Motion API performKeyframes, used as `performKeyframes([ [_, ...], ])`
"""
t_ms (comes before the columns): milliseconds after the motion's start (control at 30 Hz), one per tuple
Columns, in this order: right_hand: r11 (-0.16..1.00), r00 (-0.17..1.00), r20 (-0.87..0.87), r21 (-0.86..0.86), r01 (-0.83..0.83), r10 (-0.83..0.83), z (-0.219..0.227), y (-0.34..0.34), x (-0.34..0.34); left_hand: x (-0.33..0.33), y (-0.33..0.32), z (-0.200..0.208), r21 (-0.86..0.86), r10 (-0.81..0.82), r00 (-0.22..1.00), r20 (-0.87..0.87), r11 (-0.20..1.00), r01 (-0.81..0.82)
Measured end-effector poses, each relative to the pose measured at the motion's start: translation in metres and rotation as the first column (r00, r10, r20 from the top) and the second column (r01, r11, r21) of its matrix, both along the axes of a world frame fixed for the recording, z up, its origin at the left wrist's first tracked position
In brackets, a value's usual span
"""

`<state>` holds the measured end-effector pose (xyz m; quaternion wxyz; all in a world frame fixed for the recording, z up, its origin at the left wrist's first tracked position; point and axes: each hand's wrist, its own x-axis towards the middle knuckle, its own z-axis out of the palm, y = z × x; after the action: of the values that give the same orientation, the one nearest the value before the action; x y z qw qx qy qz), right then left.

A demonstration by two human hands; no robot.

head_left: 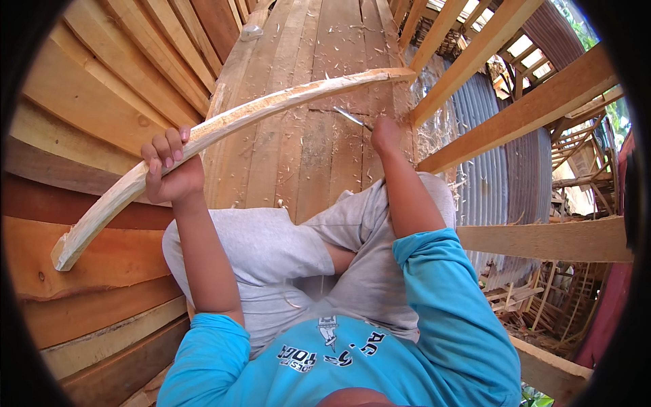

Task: The person sits on a wooden floor and uses a knife to shave and shape a long piece of wood. They hold the wood with their left hand and repeatedly scrape the surface with the knife in their right hand, producing wood shavings.

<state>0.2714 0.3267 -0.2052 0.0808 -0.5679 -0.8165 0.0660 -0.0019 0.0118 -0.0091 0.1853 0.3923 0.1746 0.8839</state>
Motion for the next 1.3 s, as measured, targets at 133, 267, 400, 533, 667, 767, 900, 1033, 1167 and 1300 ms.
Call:
performKeyframes([
  [133,0.976,0.993,-0.011,-0.183,-0.118,0.118,0.025,0.000,0.007,-0.002,-0.003,0.000,-0.003,0.017,1.000,0.002,1.000,-0.017],
  [267,0.913,0.953,0.125,-0.344,-0.218,0.275,0.066,0.005,0.033,0.000,-0.002,0.003,-0.005,0.017,1.000,0.011,1.000,-0.017],
  [400,0.950,0.992,-0.061,-0.301,0.088,-0.111,0.120,-0.010,0.051,0.000,-0.004,0.002,-0.009,0.016,1.000,-0.004,1.000,-0.016],
  [533,0.967,0.894,-0.430,-0.255,0.016,-0.128,0.171,-0.036,0.034,0.001,-0.004,0.002,-0.024,0.033,0.999,0.012,0.999,-0.033],
  [667,0.912,0.772,-0.628,-0.256,-0.320,0.095,0.164,-0.048,-0.004,0.002,-0.004,0.003,-0.020,0.030,1.000,0.002,0.999,-0.030],
  [767,0.841,0.641,-0.727,-0.169,-0.515,0.247,0.149,-0.065,-0.033,0.003,-0.003,0.003,-0.026,0.033,0.999,0.006,0.999,-0.033],
  [900,0.820,0.692,-0.658,-0.195,-0.538,0.297,0.157,-0.085,-0.049,0.003,-0.004,0.004,-0.030,0.039,0.999,0.007,0.999,-0.039],
  [1033,0.790,0.640,-0.726,-0.228,-0.568,0.251,0.149,-0.085,-0.052,0.004,-0.002,0.005,-0.019,0.039,0.999,0.009,0.999,-0.039],
  [1167,0.885,0.755,-0.645,-0.277,-0.374,0.117,0.154,-0.103,-0.065,0.004,-0.002,0.005,-0.018,0.042,0.999,0.020,0.999,-0.041],
  [1300,0.961,0.870,-0.482,-0.176,-0.214,0.106,0.166,-0.125,-0.088,0.005,-0.002,0.007,-0.027,0.056,0.998,0.035,0.998,-0.055],
])
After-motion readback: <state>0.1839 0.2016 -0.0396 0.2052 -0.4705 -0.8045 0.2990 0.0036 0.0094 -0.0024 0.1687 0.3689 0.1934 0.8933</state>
